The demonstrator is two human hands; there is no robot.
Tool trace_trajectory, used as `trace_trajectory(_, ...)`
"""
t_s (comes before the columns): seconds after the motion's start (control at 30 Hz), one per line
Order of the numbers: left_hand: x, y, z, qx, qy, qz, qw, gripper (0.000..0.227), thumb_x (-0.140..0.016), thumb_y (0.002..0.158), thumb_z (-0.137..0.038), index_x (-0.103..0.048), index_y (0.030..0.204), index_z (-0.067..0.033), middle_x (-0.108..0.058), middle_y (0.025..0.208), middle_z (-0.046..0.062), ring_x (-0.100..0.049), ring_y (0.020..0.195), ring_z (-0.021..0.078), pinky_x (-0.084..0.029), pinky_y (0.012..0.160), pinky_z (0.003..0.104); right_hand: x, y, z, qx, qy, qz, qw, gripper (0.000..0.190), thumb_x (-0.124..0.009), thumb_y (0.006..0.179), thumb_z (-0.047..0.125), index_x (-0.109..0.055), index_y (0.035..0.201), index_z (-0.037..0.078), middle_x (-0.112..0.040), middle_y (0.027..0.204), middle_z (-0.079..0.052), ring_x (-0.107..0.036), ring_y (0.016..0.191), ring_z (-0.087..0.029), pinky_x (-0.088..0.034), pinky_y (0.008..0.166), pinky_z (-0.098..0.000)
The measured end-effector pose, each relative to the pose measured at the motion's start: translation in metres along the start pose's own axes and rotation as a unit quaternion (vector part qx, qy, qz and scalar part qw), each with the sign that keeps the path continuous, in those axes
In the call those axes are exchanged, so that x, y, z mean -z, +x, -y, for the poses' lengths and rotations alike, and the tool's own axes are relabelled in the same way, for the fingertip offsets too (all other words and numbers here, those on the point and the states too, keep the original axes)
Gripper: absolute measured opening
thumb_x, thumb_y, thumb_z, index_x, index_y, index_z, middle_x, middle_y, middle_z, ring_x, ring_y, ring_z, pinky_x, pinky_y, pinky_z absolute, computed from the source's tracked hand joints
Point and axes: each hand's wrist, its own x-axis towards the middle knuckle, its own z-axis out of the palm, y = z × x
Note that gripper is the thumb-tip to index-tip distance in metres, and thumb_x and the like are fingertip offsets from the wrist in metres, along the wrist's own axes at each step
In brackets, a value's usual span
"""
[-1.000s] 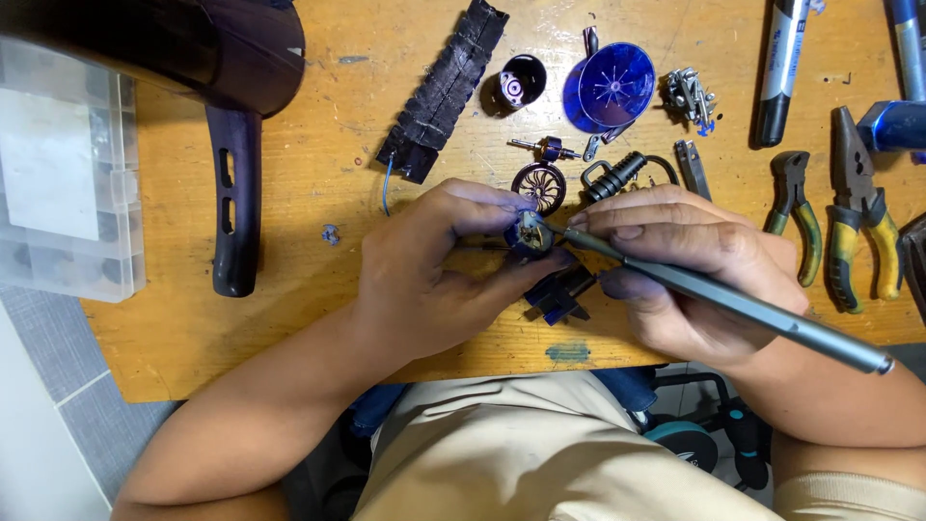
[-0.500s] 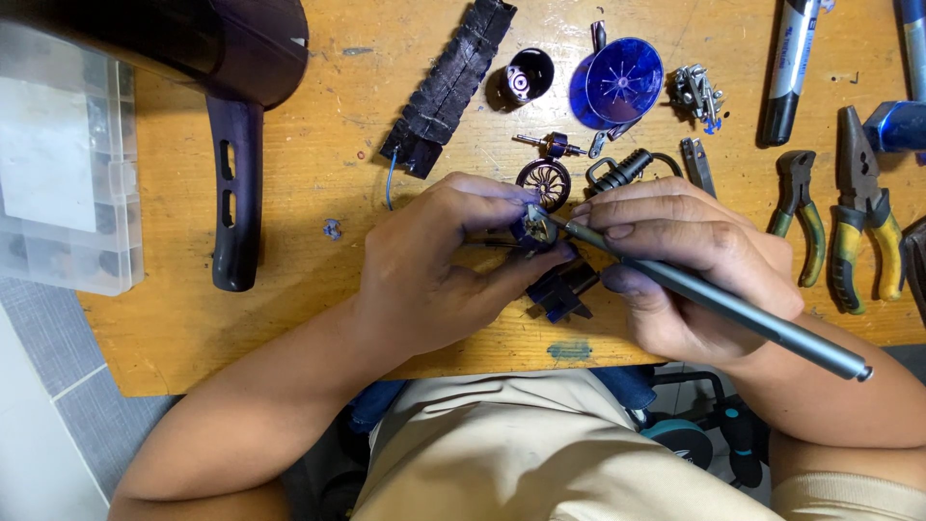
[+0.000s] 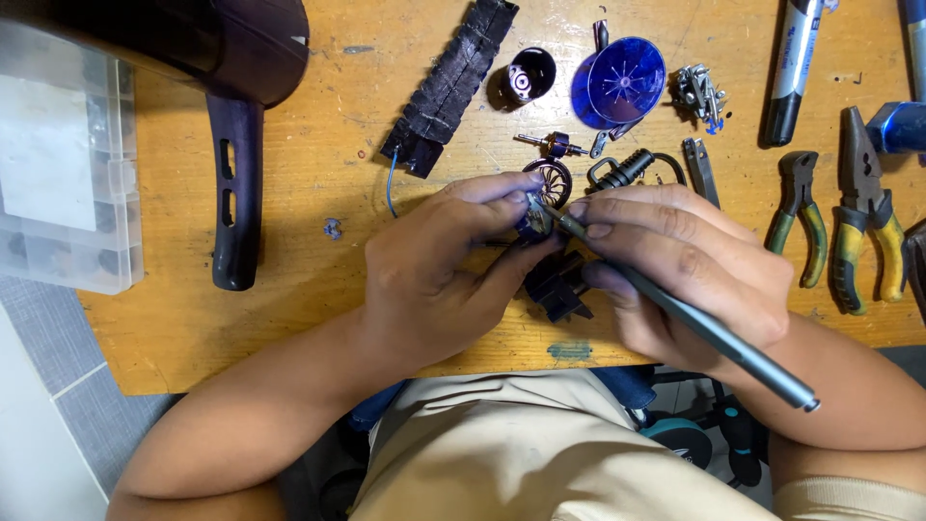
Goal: Repairing small electronic components using a precision tool on a workbench
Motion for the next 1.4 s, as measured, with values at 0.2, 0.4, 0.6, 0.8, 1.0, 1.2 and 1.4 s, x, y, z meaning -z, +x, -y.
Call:
trace_trajectory(0.2, 0.003, 0.001, -0.003, -0.043, 0.059, -0.004, 0.997, 0.027, -0.09, 0.104, 0.001, -0.065, 0.114, 0.0044, -0.081, 0.128, 0.033, -0.089, 0.116, 0.0405, -0.075, 0.102, 0.043, -0.006, 0.002, 0.0, 0.024, -0.013, -0.008, 1.0, 0.019, -0.068, 0.108, -0.001, -0.073, 0.112, -0.019, -0.077, 0.112, -0.041, -0.084, 0.106, -0.052, -0.073, 0.098, -0.053)
trace_trajectory(0.4, 0.0, 0.001, -0.004, -0.051, 0.057, -0.019, 0.997, 0.021, -0.087, 0.105, 0.004, -0.067, 0.113, 0.0066, -0.08, 0.125, 0.036, -0.089, 0.115, 0.0425, -0.074, 0.103, 0.043, -0.013, 0.005, 0.002, 0.044, -0.023, -0.026, 0.998, 0.015, -0.068, 0.108, -0.005, -0.072, 0.108, -0.02, -0.076, 0.111, -0.04, -0.083, 0.101, -0.053, -0.074, 0.094, -0.0524)
trace_trajectory(0.6, 0.0, 0.001, -0.003, -0.057, 0.067, -0.018, 0.996, 0.021, -0.085, 0.107, 0.002, -0.066, 0.113, 0.0053, -0.081, 0.121, 0.033, -0.088, 0.117, 0.0424, -0.074, 0.1, 0.043, -0.018, 0.0, -0.01, 0.06, -0.008, -0.046, 0.997, 0.016, -0.068, 0.107, -0.005, -0.071, 0.109, -0.021, -0.077, 0.108, -0.041, -0.085, 0.099, -0.053, -0.074, 0.094, -0.0554)
trace_trajectory(0.8, -0.003, 0.002, -0.008, -0.048, 0.064, -0.039, 0.996, 0.019, -0.085, 0.106, 0.004, -0.067, 0.111, 0.0063, -0.081, 0.121, 0.033, -0.088, 0.117, 0.045, -0.074, 0.104, 0.046, -0.01, 0.0, 0.001, 0.032, -0.032, 0.009, 0.999, 0.021, -0.07, 0.112, 0.0, -0.072, 0.12, -0.019, -0.076, 0.121, -0.039, -0.082, 0.11, -0.055, -0.073, 0.103, -0.0563)
trace_trajectory(1.0, -0.001, 0.001, -0.006, -0.036, 0.062, -0.04, 0.997, 0.02, -0.085, 0.106, 0.0, -0.067, 0.112, 0.0044, -0.08, 0.127, 0.034, -0.087, 0.117, 0.0423, -0.073, 0.105, 0.044, -0.006, 0.002, 0.005, 0.048, -0.049, 0.037, 0.997, 0.028, -0.074, 0.112, 0.002, -0.07, 0.124, -0.022, -0.073, 0.127, -0.043, -0.08, 0.117, -0.06, -0.072, 0.108, -0.0612)
trace_trajectory(1.2, 0.002, 0.001, -0.01, -0.016, 0.058, -0.031, 0.998, 0.025, -0.09, 0.105, -0.004, -0.068, 0.116, 0.0012, -0.081, 0.128, 0.03, -0.088, 0.117, 0.0367, -0.071, 0.105, 0.04, -0.002, -0.003, 0.005, 0.048, -0.049, 0.044, 0.997, 0.028, -0.078, 0.11, -0.001, -0.067, 0.126, -0.021, -0.072, 0.13, -0.045, -0.08, 0.121, -0.061, -0.071, 0.109, -0.0588)
trace_trajectory(1.4, 0.001, 0.001, -0.01, -0.006, 0.036, -0.037, 0.999, 0.029, -0.094, 0.102, -0.003, -0.069, 0.116, 0.0034, -0.081, 0.127, 0.03, -0.087, 0.118, 0.0356, -0.071, 0.108, 0.039, -0.001, -0.001, 0.007, 0.061, -0.065, 0.038, 0.995, 0.028, -0.079, 0.109, 0.0, -0.067, 0.121, -0.021, -0.074, 0.123, -0.047, -0.081, 0.117, -0.062, -0.072, 0.105, -0.0598)
